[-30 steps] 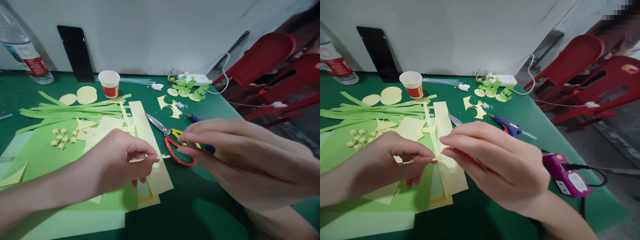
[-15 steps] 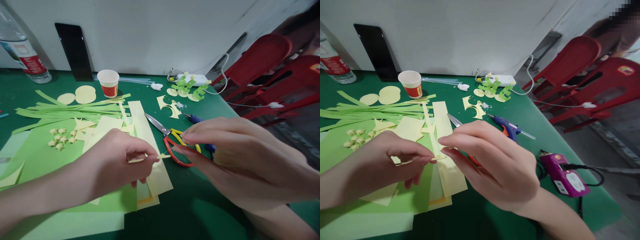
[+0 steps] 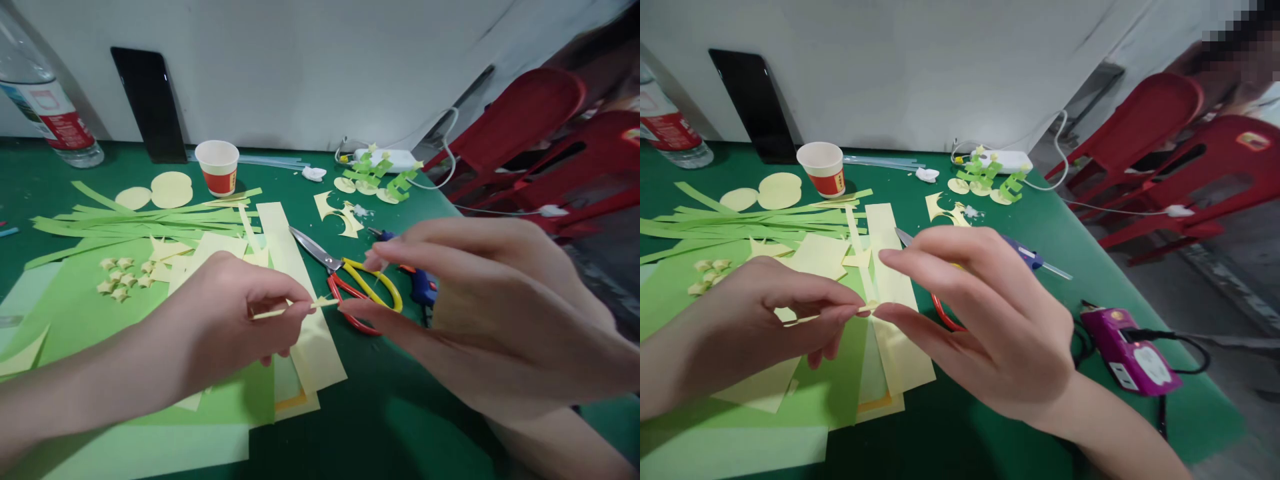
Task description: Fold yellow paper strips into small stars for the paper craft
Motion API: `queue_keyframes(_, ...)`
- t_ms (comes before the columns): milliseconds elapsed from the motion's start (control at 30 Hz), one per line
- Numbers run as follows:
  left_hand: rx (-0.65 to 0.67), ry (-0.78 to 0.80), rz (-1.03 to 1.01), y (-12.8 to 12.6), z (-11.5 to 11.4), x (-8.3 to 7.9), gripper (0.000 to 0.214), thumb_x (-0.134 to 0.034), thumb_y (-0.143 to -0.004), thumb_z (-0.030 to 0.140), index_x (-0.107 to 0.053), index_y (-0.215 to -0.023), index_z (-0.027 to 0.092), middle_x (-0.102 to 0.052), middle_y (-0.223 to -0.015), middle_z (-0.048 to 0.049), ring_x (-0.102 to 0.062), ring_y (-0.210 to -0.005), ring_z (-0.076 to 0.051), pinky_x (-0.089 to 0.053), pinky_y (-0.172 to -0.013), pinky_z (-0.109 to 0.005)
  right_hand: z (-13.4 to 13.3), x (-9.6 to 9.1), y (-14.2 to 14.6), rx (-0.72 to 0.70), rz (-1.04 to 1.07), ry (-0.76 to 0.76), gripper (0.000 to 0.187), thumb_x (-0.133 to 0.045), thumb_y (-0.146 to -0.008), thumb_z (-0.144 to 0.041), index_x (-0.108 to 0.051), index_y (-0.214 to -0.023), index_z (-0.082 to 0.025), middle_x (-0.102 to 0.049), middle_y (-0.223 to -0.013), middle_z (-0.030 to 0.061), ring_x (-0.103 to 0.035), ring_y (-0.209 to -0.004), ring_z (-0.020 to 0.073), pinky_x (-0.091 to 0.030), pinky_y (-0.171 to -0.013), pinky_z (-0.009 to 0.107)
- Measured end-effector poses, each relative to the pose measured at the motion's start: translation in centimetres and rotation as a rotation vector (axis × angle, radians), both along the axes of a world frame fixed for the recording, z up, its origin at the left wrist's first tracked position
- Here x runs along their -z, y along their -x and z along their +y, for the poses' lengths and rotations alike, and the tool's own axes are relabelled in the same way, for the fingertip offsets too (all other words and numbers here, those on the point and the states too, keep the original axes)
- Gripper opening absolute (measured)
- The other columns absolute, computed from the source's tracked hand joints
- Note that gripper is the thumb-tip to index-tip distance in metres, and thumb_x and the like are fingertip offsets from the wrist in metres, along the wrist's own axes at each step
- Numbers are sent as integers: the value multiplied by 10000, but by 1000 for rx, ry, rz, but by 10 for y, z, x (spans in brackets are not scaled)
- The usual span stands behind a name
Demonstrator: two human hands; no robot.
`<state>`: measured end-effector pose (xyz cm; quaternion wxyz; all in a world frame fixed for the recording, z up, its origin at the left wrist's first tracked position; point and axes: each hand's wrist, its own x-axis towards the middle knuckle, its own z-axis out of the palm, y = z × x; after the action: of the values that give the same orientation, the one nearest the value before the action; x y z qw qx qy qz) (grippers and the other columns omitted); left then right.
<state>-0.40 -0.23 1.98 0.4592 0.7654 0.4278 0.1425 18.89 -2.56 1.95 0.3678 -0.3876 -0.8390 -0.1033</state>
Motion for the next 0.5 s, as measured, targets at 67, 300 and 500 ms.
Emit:
queue_keyframes(67, -10, -30, -2, 0, -1, 1, 204, -518, -753, 157, -665, -613, 177, -581, -433, 78, -512, -375, -6, -344, -371, -29, 1, -1, 0, 3, 6, 3, 254, -662, -757, -318, -649, -886, -100, -633, -791, 87, -616, -758, 139, -522, -712, 200)
queue_keyframes(300, -50, -39, -18, 2, -3, 0, 195, -543, -750, 205, -671, -605, 193, -589, -426, 80, -513, -361, -13, -337, -347, -30, -1, 3, -8, 2, 104, 94, 174, -626, -762, -71, -633, -895, -185, -671, -787, 32, -624, -706, 133, -533, -649, 228)
queue_keyframes(500, -44, -76, 3, 2, -1, -1, 195, -537, -746, 202, -672, -606, 211, -583, -410, 85, -498, -359, -24, -321, -335, -49, -2, 6, -10, -85, 172, 118, 172, -589, -795, -89, -639, -854, -243, -675, -785, 4, -641, -719, 141, -540, -646, 236)
